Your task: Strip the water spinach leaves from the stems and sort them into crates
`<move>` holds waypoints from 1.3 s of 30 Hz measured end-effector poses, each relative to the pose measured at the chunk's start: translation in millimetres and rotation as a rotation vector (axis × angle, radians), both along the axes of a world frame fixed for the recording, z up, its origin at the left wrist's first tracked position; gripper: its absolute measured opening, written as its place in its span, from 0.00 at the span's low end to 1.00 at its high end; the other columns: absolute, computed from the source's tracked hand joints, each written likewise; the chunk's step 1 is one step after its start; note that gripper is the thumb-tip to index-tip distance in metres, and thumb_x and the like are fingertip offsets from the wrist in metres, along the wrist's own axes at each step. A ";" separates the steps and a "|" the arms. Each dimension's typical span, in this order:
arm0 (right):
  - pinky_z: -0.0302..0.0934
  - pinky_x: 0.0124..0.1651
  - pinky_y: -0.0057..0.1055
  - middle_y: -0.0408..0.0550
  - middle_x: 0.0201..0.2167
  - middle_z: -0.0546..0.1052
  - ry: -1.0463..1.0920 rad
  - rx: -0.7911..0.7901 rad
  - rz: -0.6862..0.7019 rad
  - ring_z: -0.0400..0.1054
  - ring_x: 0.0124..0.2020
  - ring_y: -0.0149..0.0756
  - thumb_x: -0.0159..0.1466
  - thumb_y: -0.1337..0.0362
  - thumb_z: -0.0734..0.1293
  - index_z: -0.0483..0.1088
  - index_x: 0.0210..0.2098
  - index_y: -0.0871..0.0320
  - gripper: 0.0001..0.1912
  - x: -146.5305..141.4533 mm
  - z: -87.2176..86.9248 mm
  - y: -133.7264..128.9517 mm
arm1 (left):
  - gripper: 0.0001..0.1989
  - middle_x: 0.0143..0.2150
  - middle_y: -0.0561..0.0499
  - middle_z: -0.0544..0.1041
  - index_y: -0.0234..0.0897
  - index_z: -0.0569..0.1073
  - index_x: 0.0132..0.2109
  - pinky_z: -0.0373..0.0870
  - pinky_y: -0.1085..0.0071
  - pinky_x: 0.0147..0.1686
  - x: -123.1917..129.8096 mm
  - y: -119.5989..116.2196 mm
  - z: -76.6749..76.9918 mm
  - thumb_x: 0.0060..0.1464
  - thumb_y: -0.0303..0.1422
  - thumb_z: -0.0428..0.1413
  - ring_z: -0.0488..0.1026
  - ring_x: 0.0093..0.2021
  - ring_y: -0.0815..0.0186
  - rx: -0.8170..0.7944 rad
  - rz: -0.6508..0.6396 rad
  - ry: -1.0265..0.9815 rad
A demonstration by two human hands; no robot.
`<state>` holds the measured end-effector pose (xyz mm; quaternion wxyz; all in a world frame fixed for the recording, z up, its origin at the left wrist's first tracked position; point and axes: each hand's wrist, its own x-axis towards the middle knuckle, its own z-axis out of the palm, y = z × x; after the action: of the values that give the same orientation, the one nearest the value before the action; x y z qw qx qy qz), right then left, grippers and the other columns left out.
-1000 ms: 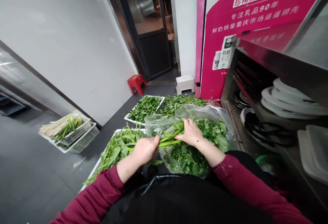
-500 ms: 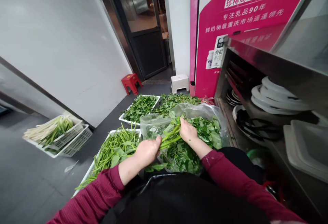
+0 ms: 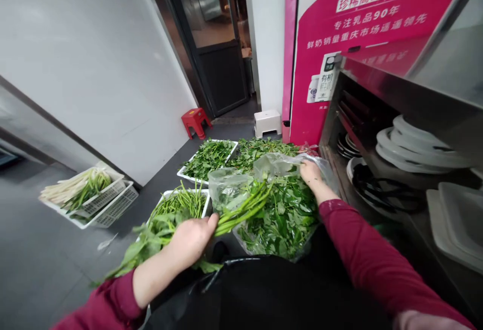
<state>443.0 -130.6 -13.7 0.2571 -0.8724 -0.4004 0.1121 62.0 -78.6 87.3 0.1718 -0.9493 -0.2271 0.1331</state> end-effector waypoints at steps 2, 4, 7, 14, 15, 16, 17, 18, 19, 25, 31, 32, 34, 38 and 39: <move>0.54 0.49 0.30 0.52 0.50 0.69 -0.008 0.051 0.163 0.61 0.49 0.36 0.64 0.69 0.49 0.65 0.50 0.61 0.20 -12.7 18.6 11.7 | 0.12 0.29 0.46 0.73 0.32 0.63 0.43 0.67 0.68 0.28 2.5 2.7 1.9 0.52 0.21 0.42 0.72 0.29 0.61 0.040 -0.051 0.014; 0.54 0.48 0.26 0.48 0.49 0.70 0.007 0.055 0.362 0.62 0.48 0.34 0.63 0.68 0.52 0.67 0.49 0.60 0.19 -32.8 34.5 23.7 | 0.13 0.30 0.46 0.73 0.30 0.63 0.45 0.68 0.67 0.27 7.6 4.0 2.0 0.52 0.20 0.43 0.72 0.28 0.61 0.074 -0.114 0.018; 0.58 0.44 0.28 0.49 0.40 0.75 0.061 -0.053 0.591 0.67 0.40 0.36 0.60 0.55 0.59 0.73 0.41 0.60 0.19 -63.0 47.7 33.1 | 0.15 0.29 0.47 0.73 0.30 0.63 0.47 0.67 0.67 0.26 16.1 2.9 0.8 0.52 0.20 0.44 0.71 0.27 0.62 0.145 -0.209 0.037; 0.61 0.42 0.33 0.49 0.41 0.74 0.180 -0.337 0.939 0.69 0.37 0.38 0.51 0.37 0.59 0.71 0.46 0.55 0.34 -96.2 40.0 22.6 | 0.10 0.25 0.48 0.71 0.32 0.65 0.40 0.67 0.70 0.25 36.1 -3.8 0.5 0.52 0.20 0.44 0.70 0.24 0.65 0.166 -0.319 0.068; 0.60 0.44 0.33 0.48 0.45 0.73 0.201 -0.310 0.958 0.68 0.39 0.37 0.52 0.38 0.59 0.69 0.49 0.54 0.34 -96.3 37.8 19.5 | 0.10 0.25 0.48 0.70 0.32 0.65 0.39 0.67 0.71 0.25 37.8 -3.8 0.6 0.51 0.19 0.44 0.70 0.24 0.65 0.161 -0.324 0.066; 0.60 0.45 0.33 0.47 0.48 0.71 0.225 -0.292 0.969 0.68 0.41 0.37 0.52 0.39 0.59 0.66 0.52 0.53 0.35 -95.7 35.4 16.6 | 0.10 0.24 0.48 0.70 0.32 0.65 0.39 0.67 0.71 0.25 39.0 -3.4 0.7 0.51 0.19 0.44 0.70 0.23 0.65 0.162 -0.324 0.064; 0.59 0.46 0.33 0.47 0.49 0.70 0.241 -0.278 0.965 0.67 0.42 0.38 0.53 0.39 0.59 0.64 0.54 0.52 0.35 -95.1 32.7 13.9 | 0.10 0.24 0.48 0.70 0.32 0.65 0.39 0.66 0.71 0.25 39.6 -2.6 0.8 0.50 0.19 0.44 0.70 0.23 0.65 0.165 -0.320 0.064; 0.59 0.46 0.34 0.48 0.50 0.69 0.240 -0.267 0.933 0.67 0.44 0.39 0.53 0.39 0.59 0.62 0.55 0.52 0.36 -94.8 29.3 11.8 | 0.10 0.24 0.48 0.70 0.32 0.65 0.39 0.66 0.71 0.24 39.9 -1.5 0.8 0.50 0.19 0.44 0.70 0.23 0.65 0.169 -0.313 0.065; 0.58 0.47 0.35 0.49 0.50 0.69 0.215 -0.250 0.872 0.66 0.45 0.41 0.51 0.38 0.60 0.62 0.55 0.53 0.38 -95.5 25.1 10.3 | 0.10 0.24 0.48 0.71 0.31 0.65 0.39 0.66 0.71 0.24 40.0 -0.3 0.8 0.50 0.20 0.45 0.70 0.23 0.65 0.172 -0.304 0.062; 0.60 0.40 0.32 0.50 0.42 0.74 0.015 -0.197 0.569 0.69 0.40 0.41 0.54 0.47 0.62 0.66 0.46 0.54 0.25 -119.0 -8.4 17.1 | 0.11 0.24 0.48 0.70 0.32 0.66 0.38 0.66 0.69 0.24 46.1 0.6 0.4 0.50 0.18 0.43 0.70 0.23 0.64 0.169 -0.327 0.022; 0.57 0.43 0.38 0.60 0.41 0.73 -0.099 -0.209 0.349 0.68 0.43 0.42 0.64 0.66 0.52 0.59 0.51 0.59 0.17 -82.7 -27.0 20.0 | 0.10 0.25 0.47 0.70 0.31 0.65 0.39 0.67 0.69 0.27 40.2 -1.9 12.2 0.51 0.19 0.43 0.70 0.24 0.65 0.082 -0.240 0.012; 0.57 0.43 0.39 0.62 0.41 0.72 -0.102 -0.229 0.293 0.68 0.43 0.43 0.64 0.68 0.51 0.58 0.51 0.61 0.17 -67.0 -29.8 18.4 | 0.10 0.25 0.47 0.71 0.31 0.65 0.39 0.67 0.69 0.27 35.2 -0.2 16.1 0.51 0.19 0.44 0.70 0.25 0.65 0.074 -0.214 0.009; 0.57 0.44 0.41 0.65 0.42 0.72 -0.102 -0.265 0.195 0.67 0.44 0.44 0.64 0.68 0.49 0.58 0.52 0.64 0.18 -35.9 -36.2 15.9 | 0.11 0.27 0.48 0.71 0.33 0.65 0.40 0.66 0.69 0.27 24.3 6.2 23.8 0.50 0.21 0.45 0.70 0.26 0.64 0.040 -0.135 -0.010; 0.56 0.47 0.41 0.65 0.47 0.69 -0.064 -0.315 0.136 0.64 0.49 0.47 0.64 0.55 0.51 0.60 0.52 0.65 0.24 -2.0 -47.8 24.5 | 0.11 0.26 0.52 0.70 0.35 0.65 0.40 0.65 0.72 0.28 10.9 26.3 32.4 0.46 0.26 0.48 0.69 0.27 0.66 -0.224 0.141 -0.178; 0.56 0.48 0.40 0.64 0.49 0.67 -0.049 -0.325 0.150 0.62 0.51 0.47 0.63 0.51 0.53 0.60 0.53 0.65 0.27 -0.8 -49.1 28.2 | 0.11 0.27 0.53 0.70 0.35 0.65 0.39 0.65 0.74 0.29 9.7 31.2 32.2 0.45 0.26 0.47 0.69 0.28 0.68 -0.348 0.194 -0.268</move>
<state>442.2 -102.4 -62.8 0.0937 -0.8726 -0.4470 0.1731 71.7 -47.4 119.5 -0.0397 -0.9475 -0.3118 0.0588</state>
